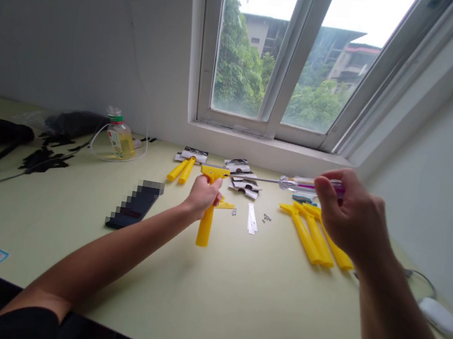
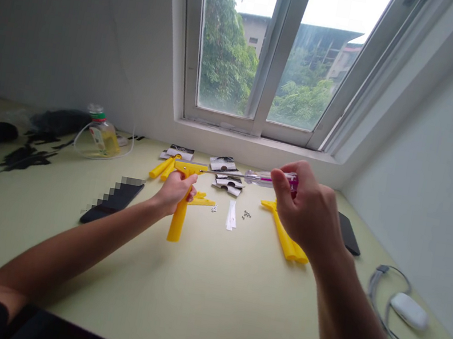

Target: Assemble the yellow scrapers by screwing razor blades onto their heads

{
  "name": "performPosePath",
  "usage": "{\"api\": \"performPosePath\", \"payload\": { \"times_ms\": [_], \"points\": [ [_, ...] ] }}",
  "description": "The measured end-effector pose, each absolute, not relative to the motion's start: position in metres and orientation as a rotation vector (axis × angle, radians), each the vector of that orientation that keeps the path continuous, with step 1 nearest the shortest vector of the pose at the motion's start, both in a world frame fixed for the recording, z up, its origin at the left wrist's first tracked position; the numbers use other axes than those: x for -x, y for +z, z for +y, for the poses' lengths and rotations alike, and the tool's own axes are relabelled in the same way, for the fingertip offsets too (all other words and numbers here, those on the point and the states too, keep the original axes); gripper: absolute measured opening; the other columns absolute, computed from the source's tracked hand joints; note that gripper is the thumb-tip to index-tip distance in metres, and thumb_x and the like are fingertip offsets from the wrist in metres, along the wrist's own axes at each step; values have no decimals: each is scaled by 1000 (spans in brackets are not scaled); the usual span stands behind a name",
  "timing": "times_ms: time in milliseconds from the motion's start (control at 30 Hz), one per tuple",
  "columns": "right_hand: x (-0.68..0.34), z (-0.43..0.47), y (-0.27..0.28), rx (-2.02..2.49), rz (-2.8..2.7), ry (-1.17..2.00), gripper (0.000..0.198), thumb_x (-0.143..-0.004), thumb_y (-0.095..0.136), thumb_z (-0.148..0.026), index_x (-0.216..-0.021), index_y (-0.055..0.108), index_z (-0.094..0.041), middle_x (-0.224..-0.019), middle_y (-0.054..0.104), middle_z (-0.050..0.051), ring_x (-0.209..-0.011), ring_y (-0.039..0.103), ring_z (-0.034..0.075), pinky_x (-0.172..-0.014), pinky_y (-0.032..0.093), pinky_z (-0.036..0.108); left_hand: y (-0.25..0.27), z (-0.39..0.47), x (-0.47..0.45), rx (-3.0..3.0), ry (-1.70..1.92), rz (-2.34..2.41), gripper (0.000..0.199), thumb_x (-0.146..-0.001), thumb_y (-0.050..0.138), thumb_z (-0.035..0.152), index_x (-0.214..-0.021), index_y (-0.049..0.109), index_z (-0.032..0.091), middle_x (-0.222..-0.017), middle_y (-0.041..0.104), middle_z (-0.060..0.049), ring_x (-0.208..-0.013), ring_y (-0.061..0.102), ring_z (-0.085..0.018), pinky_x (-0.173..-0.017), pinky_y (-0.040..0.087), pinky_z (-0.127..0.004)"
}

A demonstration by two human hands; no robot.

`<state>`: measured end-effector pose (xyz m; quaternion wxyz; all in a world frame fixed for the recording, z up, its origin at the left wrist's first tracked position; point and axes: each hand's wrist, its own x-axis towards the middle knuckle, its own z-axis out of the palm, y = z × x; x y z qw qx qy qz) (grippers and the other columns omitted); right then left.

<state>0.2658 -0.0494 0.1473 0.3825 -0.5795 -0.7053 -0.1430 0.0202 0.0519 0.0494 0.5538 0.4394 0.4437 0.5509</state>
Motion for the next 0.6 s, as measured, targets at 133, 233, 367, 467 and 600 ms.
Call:
{"api": "performPosePath", "payload": {
  "times_ms": [133, 233, 367, 467, 600],
  "points": [
    [-265, -43, 140, 1252, -2045, -10, 40, -91, 50, -43, -125, 44, -23, -106, 65, 9, -69, 64, 18, -63, 52, 32, 42, 48, -10, -1050, 1282, 1083, 18, -82, 63, 20, -79, 46, 16, -60, 46, 5, -40, 45, -5, -36, 34, -18],
    [-269, -37, 139, 1323, -1994, -123, 33, -91, 49, -43, -117, 51, -22, -85, 67, 5, -60, 61, 17, -58, 51, 32, 45, 47, -6, -1066, 1284, 1082, 17, -83, 62, 20, -79, 46, 16, -58, 45, 5, -40, 44, -6, -36, 34, -18],
    [-276, -34, 136, 1251, -2012, -26, 46, -89, 53, -41, -129, 41, -22, -108, 64, 9, -73, 65, 19, -64, 53, 33, 52, 43, -5, -1094, 1315, 1062, 19, -82, 63, 22, -77, 45, 17, -54, 43, 7, -39, 42, -6, -37, 33, -18],
    [-278, -41, 127, 1354, -1884, -115, 33, -88, 55, -44, -111, 53, -21, -83, 67, 4, -64, 64, 19, -57, 52, 31, 51, 34, -1, -1126, 1313, 1051, 18, -83, 60, 23, -77, 44, 18, -52, 42, 7, -39, 41, -6, -36, 33, -18],
    [-278, -53, 107, 1278, -1868, -10, 34, -87, 56, -43, -114, 51, -23, -101, 66, 9, -75, 67, 20, -60, 54, 32, 43, 16, 8, -1216, 1289, 1080, 17, -83, 59, 28, -78, 47, 17, -49, 45, 6, -38, 40, -6, -37, 33, -18]
  ]
}}
